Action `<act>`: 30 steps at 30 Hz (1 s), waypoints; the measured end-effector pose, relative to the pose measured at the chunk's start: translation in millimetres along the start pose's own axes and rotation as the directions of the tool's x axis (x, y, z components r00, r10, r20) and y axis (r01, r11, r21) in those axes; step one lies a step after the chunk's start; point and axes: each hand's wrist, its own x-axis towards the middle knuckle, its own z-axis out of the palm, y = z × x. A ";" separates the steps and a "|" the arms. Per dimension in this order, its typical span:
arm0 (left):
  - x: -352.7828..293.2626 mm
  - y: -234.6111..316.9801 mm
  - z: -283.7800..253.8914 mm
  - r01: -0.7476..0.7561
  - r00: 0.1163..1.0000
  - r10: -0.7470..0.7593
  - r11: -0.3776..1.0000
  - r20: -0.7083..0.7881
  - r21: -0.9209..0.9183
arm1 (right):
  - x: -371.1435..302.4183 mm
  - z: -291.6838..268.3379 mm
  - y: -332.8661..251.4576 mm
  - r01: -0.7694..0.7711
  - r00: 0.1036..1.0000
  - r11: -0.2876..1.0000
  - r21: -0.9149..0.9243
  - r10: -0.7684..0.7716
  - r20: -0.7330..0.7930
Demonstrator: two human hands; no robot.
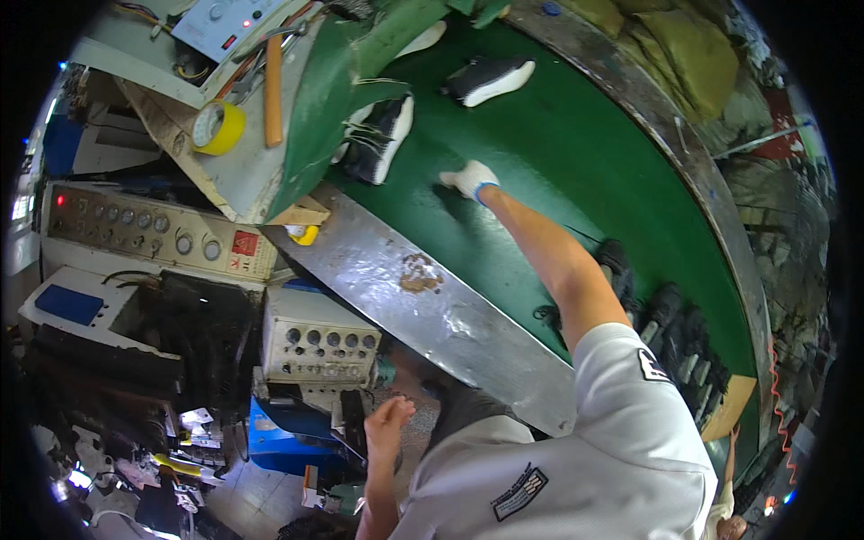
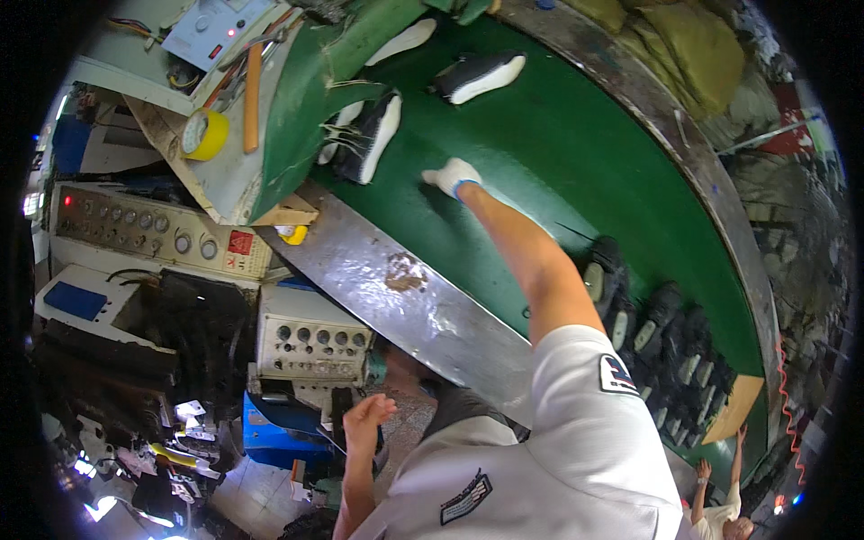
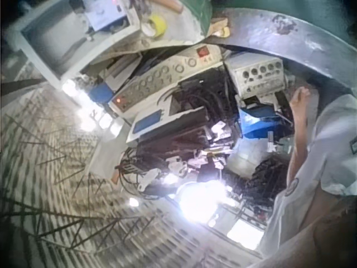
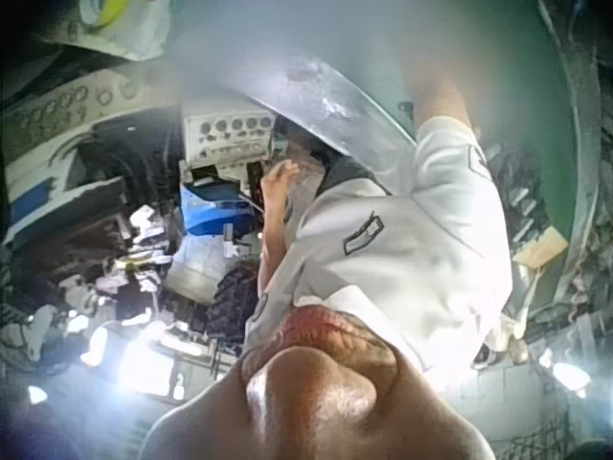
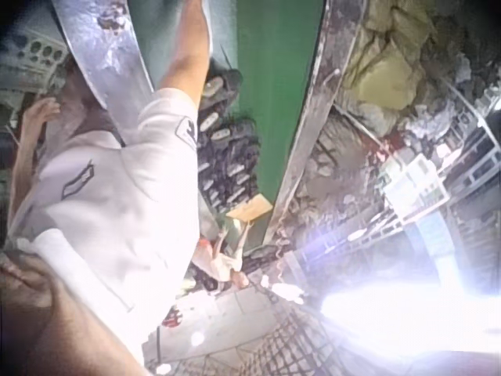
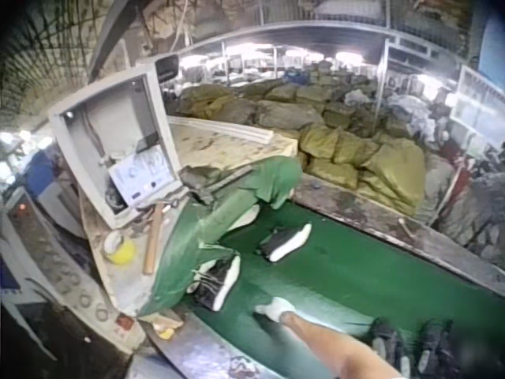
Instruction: The person picks up shoe uppers from a conveyor belt, fits each one onto a lasting machine to shape the heel and toe, and returns the processed shoes to the conveyor belt.
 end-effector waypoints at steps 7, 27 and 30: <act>-0.2 7.8 -27.9 -0.019 1.000 0.019 0.999 0.000 0.043 | 224.3 106.6 -70.1 0.371 0.895 -0.023 0.928 -0.256 -0.364; -19.9 60.6 -171.9 -0.531 0.826 0.487 0.841 -0.285 -0.103 | -400.9 172.6 -89.8 -0.819 0.505 0.026 0.574 -0.443 0.741; -32.7 67.4 -216.1 -0.446 0.894 0.379 0.793 -0.238 -0.415 | -457.4 196.2 -147.3 -0.629 0.519 0.362 0.688 -0.463 0.718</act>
